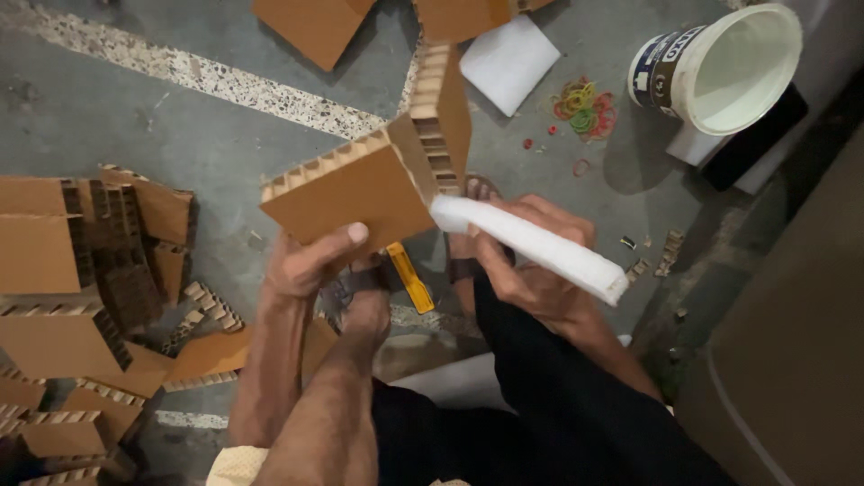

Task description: The person applies glue to the edges of small cardboard pieces using a white tube and then presses them together. They secure the glued cardboard pieces with rubber bands and place the finished items on a pile on the floor.

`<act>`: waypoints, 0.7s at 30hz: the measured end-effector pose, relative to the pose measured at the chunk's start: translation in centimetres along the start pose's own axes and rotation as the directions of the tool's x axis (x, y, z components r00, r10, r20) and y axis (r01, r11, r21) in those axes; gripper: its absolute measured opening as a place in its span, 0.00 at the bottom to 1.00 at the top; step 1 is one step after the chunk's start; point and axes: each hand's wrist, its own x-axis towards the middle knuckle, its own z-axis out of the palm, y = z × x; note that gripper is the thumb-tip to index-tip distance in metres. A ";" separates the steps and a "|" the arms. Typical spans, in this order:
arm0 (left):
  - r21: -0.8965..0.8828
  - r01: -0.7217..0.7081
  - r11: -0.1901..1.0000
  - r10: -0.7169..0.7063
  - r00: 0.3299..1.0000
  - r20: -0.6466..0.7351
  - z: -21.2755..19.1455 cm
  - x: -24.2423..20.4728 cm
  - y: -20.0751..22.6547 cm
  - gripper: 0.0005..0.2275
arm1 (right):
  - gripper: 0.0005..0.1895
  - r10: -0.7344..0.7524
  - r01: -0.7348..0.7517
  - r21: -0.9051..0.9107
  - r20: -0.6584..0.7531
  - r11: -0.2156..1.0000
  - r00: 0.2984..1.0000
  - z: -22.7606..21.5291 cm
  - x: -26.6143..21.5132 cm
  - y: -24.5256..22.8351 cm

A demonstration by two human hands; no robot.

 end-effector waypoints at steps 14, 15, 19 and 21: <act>0.048 -0.096 0.994 0.103 0.979 -0.178 6.3 1.0 2.1 0.18 | 0.13 -0.113 0.118 -0.207 0.038 0.971 0.993 -1.2 1.4 -3.8; 0.038 -0.097 0.995 0.102 0.979 -0.177 6.5 1.0 2.1 0.18 | 0.12 -0.105 0.106 -0.224 0.013 0.969 0.994 -0.7 1.6 -4.0; 0.129 -0.109 0.986 0.132 0.975 -0.182 6.9 1.2 2.0 0.17 | 0.11 -0.154 0.136 -0.278 -0.044 0.951 0.987 0.6 2.4 -4.2; 0.233 -0.100 0.967 0.144 0.973 -0.181 6.8 1.2 1.6 0.17 | 0.10 -0.185 0.158 -0.284 -0.069 0.946 0.980 0.8 2.7 -4.0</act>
